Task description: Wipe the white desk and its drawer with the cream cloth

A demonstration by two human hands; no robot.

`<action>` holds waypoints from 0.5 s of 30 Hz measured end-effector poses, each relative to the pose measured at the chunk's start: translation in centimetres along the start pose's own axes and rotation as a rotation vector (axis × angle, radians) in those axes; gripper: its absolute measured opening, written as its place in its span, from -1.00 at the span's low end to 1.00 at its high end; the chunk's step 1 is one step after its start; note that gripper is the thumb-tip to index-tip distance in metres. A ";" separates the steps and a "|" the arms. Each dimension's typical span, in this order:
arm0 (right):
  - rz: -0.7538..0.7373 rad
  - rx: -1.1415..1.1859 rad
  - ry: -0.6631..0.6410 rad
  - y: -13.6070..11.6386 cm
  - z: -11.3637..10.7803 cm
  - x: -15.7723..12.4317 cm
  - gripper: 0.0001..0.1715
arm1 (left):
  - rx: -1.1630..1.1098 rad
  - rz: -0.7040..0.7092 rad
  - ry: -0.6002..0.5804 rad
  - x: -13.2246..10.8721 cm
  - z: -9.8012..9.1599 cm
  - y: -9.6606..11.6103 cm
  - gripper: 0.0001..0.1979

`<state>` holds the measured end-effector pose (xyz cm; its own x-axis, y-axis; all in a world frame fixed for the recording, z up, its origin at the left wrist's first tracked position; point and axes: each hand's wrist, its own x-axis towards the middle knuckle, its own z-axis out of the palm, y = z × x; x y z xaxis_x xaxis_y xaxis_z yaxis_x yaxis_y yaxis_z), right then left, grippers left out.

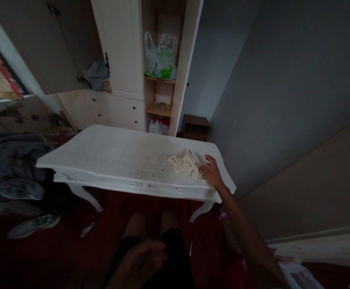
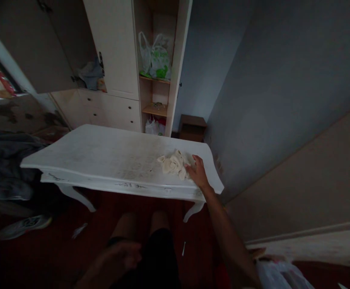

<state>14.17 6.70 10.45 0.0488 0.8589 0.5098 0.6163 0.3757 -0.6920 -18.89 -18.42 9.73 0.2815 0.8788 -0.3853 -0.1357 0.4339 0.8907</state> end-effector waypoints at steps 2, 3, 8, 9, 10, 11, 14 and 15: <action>0.014 -0.040 -0.085 0.8 1.4 1.0 -0.09 | -0.192 0.015 -0.018 3.7 1.2 0.3 -0.68; 0.019 -0.066 -0.131 0.9 2.0 1.4 -0.03 | -0.292 0.032 0.000 5.7 1.8 0.4 -0.69; 0.006 -0.137 -0.354 0.6 3.6 2.3 0.11 | -0.684 -0.125 0.154 15.0 3.1 -0.3 -0.81; 0.014 -0.139 -0.367 0.4 3.6 2.2 0.08 | -0.728 -0.170 0.175 16.5 3.2 -0.6 -0.77; 0.030 -0.141 -0.365 0.3 3.5 2.0 0.03 | -0.768 -0.212 0.163 17.9 3.2 -0.9 -0.76; 0.053 -0.145 -0.350 0.2 3.3 1.8 -0.03 | -0.790 -0.250 0.161 19.1 3.2 -1.1 -0.75; 0.094 -0.161 -0.292 0.2 2.5 1.2 -0.16 | -0.768 -0.329 0.142 21.7 3.3 -1.7 -0.73; 0.093 -0.164 -0.286 0.2 2.3 1.0 -0.18 | -0.752 -0.344 0.118 22.3 3.4 -1.7 -0.72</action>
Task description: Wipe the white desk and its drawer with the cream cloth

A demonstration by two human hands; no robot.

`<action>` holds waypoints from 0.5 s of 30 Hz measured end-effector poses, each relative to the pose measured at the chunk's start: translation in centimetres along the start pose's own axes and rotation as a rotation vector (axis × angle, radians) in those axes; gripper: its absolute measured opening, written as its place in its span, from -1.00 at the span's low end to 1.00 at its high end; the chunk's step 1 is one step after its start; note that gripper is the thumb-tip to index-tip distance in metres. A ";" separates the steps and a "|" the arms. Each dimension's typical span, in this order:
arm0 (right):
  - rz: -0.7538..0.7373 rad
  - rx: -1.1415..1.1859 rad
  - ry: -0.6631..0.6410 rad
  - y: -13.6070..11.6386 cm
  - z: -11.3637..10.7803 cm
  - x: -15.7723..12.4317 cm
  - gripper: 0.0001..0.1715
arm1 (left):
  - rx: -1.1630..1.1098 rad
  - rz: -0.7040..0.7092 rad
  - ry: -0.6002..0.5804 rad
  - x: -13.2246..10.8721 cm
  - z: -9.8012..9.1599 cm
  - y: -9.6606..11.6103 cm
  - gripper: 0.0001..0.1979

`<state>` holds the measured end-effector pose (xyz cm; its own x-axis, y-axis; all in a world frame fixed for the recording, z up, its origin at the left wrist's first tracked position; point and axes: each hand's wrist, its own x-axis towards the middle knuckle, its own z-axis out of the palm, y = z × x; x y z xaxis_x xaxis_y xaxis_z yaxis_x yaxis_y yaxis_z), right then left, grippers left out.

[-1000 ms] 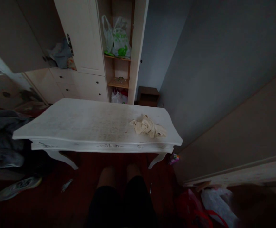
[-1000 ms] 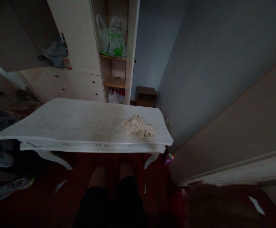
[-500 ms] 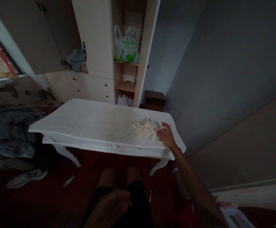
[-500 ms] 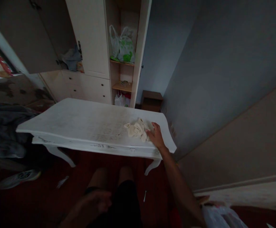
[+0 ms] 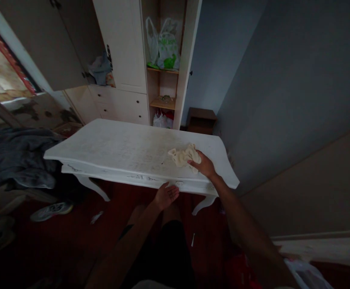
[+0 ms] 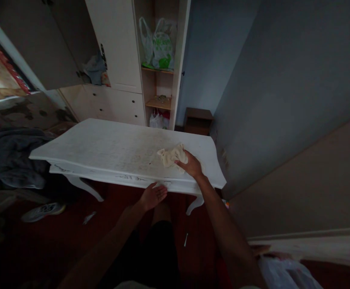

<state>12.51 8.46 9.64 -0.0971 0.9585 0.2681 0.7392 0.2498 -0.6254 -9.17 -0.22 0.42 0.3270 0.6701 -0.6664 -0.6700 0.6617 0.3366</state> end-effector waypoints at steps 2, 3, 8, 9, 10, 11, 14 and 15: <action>-0.002 -0.008 0.005 0.1 -0.2 -0.2 -0.20 | 0.035 -0.033 -0.040 0.8 0.4 0.1 -0.69; -0.008 -0.011 0.003 0.1 -0.3 -0.3 -0.21 | 0.052 -0.046 -0.056 1.1 0.7 0.1 -0.70; -0.023 -0.053 0.018 0.0 -0.1 -0.3 -0.21 | 0.146 -0.068 -0.112 1.8 1.6 0.2 -0.80; -0.016 -0.066 0.028 0.0 -0.1 -0.4 -0.19 | 0.170 -0.069 -0.121 1.9 1.7 0.3 -0.80; -0.010 -0.078 0.037 0.0 0.0 -0.4 -0.18 | 0.198 -0.070 -0.123 1.9 1.8 0.3 -0.79; -0.009 -0.089 0.045 0.0 0.1 -0.5 -0.18 | 0.227 -0.072 -0.121 1.9 2.0 0.3 -0.78; -0.020 -0.111 0.069 0.1 0.3 -0.5 -0.18 | 0.300 -0.052 -0.087 1.7 2.3 0.2 -0.77; -0.024 -0.116 0.074 0.1 0.3 -0.5 -0.18 | 0.312 -0.044 -0.068 1.6 2.3 0.1 -0.77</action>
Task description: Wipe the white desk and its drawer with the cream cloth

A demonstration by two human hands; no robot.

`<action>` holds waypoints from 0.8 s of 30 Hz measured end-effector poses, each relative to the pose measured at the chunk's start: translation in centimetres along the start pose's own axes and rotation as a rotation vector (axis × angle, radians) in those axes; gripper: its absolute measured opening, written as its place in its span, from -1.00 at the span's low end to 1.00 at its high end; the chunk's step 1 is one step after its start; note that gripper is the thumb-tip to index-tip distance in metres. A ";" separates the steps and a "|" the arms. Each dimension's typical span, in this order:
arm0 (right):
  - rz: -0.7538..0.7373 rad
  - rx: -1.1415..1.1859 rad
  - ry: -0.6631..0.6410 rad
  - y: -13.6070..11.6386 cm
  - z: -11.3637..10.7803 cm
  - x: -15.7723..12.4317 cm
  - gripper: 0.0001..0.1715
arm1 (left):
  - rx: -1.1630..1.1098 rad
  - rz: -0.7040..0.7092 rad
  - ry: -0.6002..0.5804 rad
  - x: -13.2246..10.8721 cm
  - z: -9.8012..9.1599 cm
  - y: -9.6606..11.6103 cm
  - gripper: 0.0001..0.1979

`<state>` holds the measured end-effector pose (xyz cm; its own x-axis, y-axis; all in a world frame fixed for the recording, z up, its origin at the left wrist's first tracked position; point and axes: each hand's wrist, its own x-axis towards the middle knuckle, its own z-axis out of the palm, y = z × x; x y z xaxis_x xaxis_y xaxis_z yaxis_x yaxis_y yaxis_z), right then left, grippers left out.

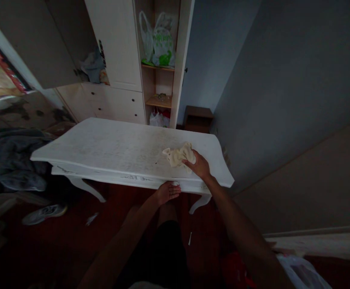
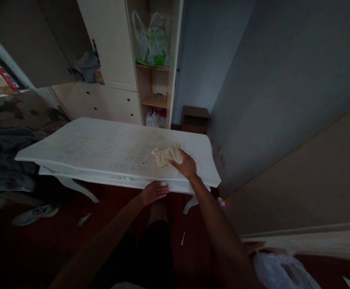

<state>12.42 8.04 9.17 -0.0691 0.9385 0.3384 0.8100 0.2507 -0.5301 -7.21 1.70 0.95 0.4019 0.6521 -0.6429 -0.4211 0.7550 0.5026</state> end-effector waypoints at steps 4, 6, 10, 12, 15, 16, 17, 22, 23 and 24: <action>-0.011 0.003 0.003 0.0 0.0 0.1 -0.19 | 0.006 -0.003 0.031 -1.1 0.0 -1.1 -0.75; -0.010 0.005 0.004 -0.1 -0.1 0.1 -0.19 | 0.007 -0.005 0.028 -2.0 -0.3 -2.2 -0.74; -0.002 0.012 0.005 -0.2 -0.3 0.0 -0.21 | 0.010 0.003 0.050 -4.2 -0.9 -5.1 -0.76; -0.003 0.013 0.006 -0.2 -0.3 -0.1 -0.23 | 0.008 -0.002 0.065 -5.2 -1.3 -6.6 -0.77; -0.006 0.002 0.010 -0.1 -0.2 -0.2 -0.21 | 0.040 -0.026 0.098 -6.8 -1.9 -8.6 -0.73; -0.009 0.000 0.010 -0.1 -0.2 -0.2 -0.21 | 0.052 -0.035 0.108 -7.3 -2.0 -9.2 -0.72; -0.014 -0.001 0.009 0.0 -0.2 -0.2 -0.20 | 0.058 -0.041 0.117 -7.8 -2.2 -9.8 -0.72; -0.033 -0.024 0.022 0.1 0.0 -0.2 -0.18 | -0.024 -0.026 0.110 -9.8 -3.4 -13.2 -0.77; -0.032 -0.030 0.024 0.1 0.0 -0.2 -0.17 | -0.053 -0.021 0.106 -10.0 -3.8 -13.9 -0.78; -0.028 -0.033 0.025 0.1 0.1 -0.2 -0.15 | -0.082 -0.015 0.105 -10.1 -4.2 -14.6 -0.78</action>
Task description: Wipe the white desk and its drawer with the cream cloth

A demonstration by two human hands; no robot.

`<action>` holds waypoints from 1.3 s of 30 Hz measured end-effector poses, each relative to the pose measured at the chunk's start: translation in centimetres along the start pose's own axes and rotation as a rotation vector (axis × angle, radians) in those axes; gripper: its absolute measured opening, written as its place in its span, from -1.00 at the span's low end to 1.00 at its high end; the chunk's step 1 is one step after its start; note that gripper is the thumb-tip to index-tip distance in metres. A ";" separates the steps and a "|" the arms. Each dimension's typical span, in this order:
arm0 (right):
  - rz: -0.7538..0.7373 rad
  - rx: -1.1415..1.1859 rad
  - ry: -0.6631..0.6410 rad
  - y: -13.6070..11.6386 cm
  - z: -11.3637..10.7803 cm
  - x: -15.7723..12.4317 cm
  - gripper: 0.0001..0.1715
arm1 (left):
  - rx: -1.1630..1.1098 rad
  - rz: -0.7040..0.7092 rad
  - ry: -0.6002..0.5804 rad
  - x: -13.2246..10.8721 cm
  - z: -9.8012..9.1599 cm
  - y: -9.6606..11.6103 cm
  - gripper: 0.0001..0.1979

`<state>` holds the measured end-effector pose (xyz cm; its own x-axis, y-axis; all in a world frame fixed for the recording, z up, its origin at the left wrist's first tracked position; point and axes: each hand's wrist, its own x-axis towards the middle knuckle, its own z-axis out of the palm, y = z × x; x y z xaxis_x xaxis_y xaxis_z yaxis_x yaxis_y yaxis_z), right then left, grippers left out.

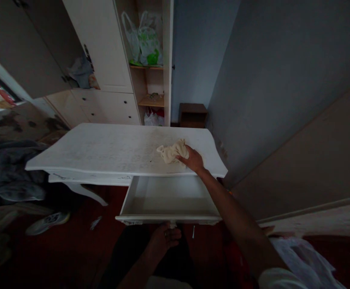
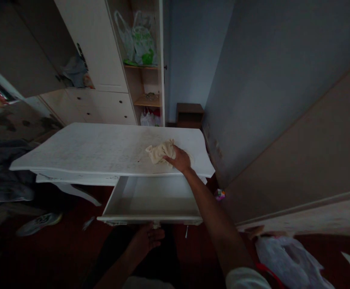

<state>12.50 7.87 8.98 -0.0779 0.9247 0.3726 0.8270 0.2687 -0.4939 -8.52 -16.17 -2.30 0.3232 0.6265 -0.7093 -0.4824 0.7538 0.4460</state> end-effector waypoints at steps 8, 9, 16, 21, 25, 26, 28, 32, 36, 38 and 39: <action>0.064 0.016 0.072 0.1 0.3 -0.2 -0.29 | -0.059 0.009 0.008 -0.6 -1.9 -3.1 -0.70; 0.084 0.011 0.071 0.1 0.2 -0.4 -0.34 | -0.063 0.024 -0.016 -1.0 -1.8 -3.3 -0.69; 0.174 -0.025 0.039 -0.6 -0.6 -2.0 -0.51 | -0.014 0.062 -0.106 -2.1 -2.4 -4.9 -0.53; 0.049 0.174 -0.050 -1.5 -2.3 -4.8 -0.62 | 0.034 0.030 -0.107 -1.4 -3.7 -6.0 -0.56; -0.027 0.271 -0.231 -1.6 -4.0 -8.6 -0.60 | 0.044 0.050 -0.109 -1.4 -3.9 -6.2 -0.56; -0.029 0.265 -0.279 -1.6 -4.3 -9.6 -0.60 | 0.046 0.053 -0.110 -1.3 -4.0 -6.3 -0.55; -0.008 0.208 -0.343 -1.4 -4.6 -11.6 -0.59 | 0.050 0.052 -0.114 -1.0 -4.2 -6.4 -0.50; 0.233 -0.067 -0.267 -1.7 -4.3 -14.2 -0.51 | 0.073 0.055 -0.152 0.1 -5.0 -6.9 -0.49; 0.404 -0.222 -0.194 -3.0 -2.6 -14.6 -0.42 | 0.088 0.050 -0.197 0.7 -5.6 -7.1 -0.52; 0.426 -0.240 -0.223 -3.5 -1.1 -14.3 -0.43 | 0.082 0.051 -0.199 1.0 -5.7 -7.2 -0.52; 0.444 -0.233 -0.235 -3.7 -0.3 -14.2 -0.45 | 0.080 0.054 -0.191 1.1 -5.6 -7.2 -0.51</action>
<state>10.75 -6.29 5.76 0.2061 0.9781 -0.0304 0.9079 -0.2027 -0.3670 -9.26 -22.06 -9.40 0.4505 0.6865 -0.5707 -0.4392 0.7270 0.5278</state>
